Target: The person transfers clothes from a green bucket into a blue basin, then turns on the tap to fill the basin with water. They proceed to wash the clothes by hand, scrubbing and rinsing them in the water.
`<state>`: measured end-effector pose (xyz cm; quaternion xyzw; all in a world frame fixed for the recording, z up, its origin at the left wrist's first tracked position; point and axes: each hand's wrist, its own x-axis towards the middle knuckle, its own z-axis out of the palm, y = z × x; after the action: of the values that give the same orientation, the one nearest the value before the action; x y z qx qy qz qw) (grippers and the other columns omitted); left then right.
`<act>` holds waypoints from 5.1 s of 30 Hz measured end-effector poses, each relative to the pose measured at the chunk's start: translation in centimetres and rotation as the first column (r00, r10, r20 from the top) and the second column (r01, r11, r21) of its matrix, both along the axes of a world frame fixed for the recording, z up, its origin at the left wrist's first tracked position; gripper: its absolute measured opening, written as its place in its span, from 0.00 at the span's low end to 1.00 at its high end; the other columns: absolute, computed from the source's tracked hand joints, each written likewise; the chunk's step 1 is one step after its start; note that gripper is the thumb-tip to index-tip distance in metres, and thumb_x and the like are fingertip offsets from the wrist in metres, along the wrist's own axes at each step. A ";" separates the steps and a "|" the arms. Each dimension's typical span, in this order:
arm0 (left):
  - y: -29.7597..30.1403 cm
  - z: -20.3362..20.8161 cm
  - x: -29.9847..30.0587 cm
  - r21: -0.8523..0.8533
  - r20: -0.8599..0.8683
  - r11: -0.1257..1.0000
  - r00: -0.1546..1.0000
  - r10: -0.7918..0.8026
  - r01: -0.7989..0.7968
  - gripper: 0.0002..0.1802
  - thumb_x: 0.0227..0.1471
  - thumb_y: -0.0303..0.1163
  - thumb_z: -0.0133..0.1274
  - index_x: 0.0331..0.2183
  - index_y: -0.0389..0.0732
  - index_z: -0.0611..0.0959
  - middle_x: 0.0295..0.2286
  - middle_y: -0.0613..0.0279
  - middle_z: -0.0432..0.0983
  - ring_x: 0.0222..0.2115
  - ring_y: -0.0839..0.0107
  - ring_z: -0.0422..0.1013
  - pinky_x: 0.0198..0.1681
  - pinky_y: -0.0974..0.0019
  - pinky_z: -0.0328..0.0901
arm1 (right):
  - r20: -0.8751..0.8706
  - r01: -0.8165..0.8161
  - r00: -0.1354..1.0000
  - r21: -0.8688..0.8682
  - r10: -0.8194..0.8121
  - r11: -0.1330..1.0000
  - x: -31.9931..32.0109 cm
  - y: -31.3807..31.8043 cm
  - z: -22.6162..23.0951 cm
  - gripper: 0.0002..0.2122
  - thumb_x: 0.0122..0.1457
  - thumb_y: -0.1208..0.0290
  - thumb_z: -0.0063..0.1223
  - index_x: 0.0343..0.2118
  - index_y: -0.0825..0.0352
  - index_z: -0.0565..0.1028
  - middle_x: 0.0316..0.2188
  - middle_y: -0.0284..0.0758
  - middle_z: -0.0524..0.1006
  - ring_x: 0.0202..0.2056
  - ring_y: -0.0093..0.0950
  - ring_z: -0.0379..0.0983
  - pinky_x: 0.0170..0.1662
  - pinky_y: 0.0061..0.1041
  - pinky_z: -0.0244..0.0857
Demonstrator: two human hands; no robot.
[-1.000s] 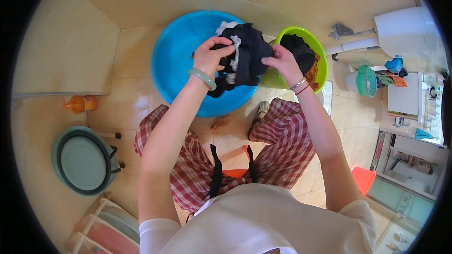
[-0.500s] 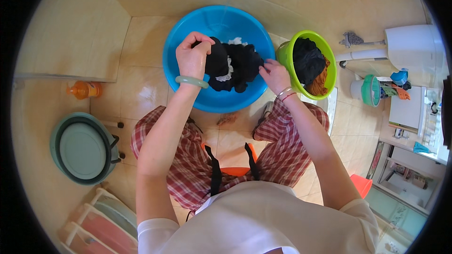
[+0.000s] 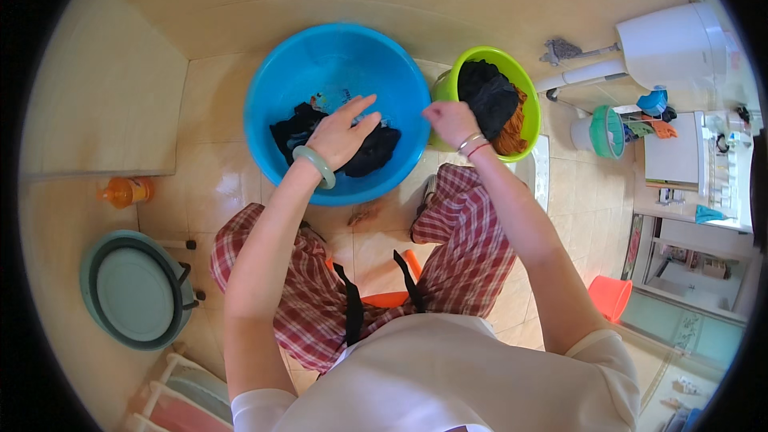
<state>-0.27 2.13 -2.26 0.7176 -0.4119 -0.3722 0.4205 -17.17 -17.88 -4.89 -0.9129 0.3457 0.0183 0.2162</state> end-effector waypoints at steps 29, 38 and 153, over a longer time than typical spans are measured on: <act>-4.5 2.7 -3.0 -0.006 -0.717 0.997 0.695 0.049 -0.077 0.23 0.55 0.44 0.46 0.51 0.48 0.69 0.46 0.60 0.68 0.45 0.68 0.66 0.43 0.61 0.65 | 0.661 0.171 0.376 0.639 -0.649 0.750 -10.8 -12.2 15.5 0.21 0.61 0.57 0.39 0.50 0.68 0.66 0.47 0.37 0.71 0.47 0.30 0.68 0.51 0.31 0.63; -3.7 3.7 -1.4 -0.308 -0.950 0.900 0.050 -0.308 -0.309 0.33 0.50 0.53 0.50 0.53 0.49 0.62 0.50 0.54 0.60 0.51 0.55 0.61 0.46 0.48 0.65 | 0.469 0.047 0.883 -0.049 -0.019 0.998 -2.5 -4.2 17.0 0.10 0.56 0.69 0.43 0.33 0.70 0.74 0.23 0.25 0.71 0.26 0.14 0.63 0.29 0.16 0.59; -2.5 2.7 3.4 -0.123 -0.939 0.836 0.334 0.075 -0.535 0.24 0.58 0.41 0.39 0.53 0.40 0.67 0.53 0.54 0.60 0.55 0.62 0.57 0.56 0.58 0.54 | 0.182 0.502 0.726 0.520 -0.663 0.692 -8.8 -13.0 1.1 0.08 0.54 0.69 0.49 0.31 0.66 0.78 0.25 0.31 0.78 0.24 0.19 0.74 0.25 0.16 0.67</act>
<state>3.16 -0.34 0.40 0.3546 -0.0363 -0.5151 0.7795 -25.93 -30.90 -3.78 -0.6665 0.5633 -0.1414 0.4674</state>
